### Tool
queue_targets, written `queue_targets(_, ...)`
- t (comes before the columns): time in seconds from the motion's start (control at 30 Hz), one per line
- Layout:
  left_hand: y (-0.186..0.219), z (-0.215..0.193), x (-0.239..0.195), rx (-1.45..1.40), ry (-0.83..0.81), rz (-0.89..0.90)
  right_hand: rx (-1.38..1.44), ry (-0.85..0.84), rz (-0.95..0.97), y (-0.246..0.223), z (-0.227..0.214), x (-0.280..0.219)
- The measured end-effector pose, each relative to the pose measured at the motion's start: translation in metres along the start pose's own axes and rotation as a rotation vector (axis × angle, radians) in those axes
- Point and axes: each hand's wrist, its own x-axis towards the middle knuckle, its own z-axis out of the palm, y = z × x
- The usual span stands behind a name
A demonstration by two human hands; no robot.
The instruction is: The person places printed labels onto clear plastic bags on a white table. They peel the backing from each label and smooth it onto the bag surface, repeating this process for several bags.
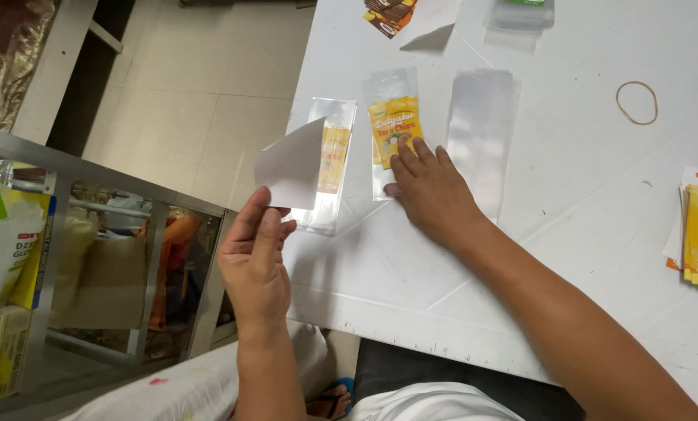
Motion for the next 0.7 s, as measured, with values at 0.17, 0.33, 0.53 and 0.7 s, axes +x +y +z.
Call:
queue_targets(0.17, -0.01, 0.027, -0.006, -0.002, -0.048, -0.023, 0.009, 0.0, 0.003, -0.012, -0.008, 0.002)
queue_targets(0.33, -0.01, 0.07, -0.003, 0.05, -0.153, -0.069, 0.044, 0.12, -0.075, -0.014, -0.038, -0.044)
queue_targets(0.53, -0.034, 0.149, 0.026, 0.034, -0.341, -0.198, 0.233, 0.509, -0.167, 0.031, -0.067, -0.166)
queue_targets(0.7, -0.072, 0.218, 0.08, 0.022, -0.317, -0.387, 0.234, 0.574, 0.153, 0.064, -0.062, -0.264)
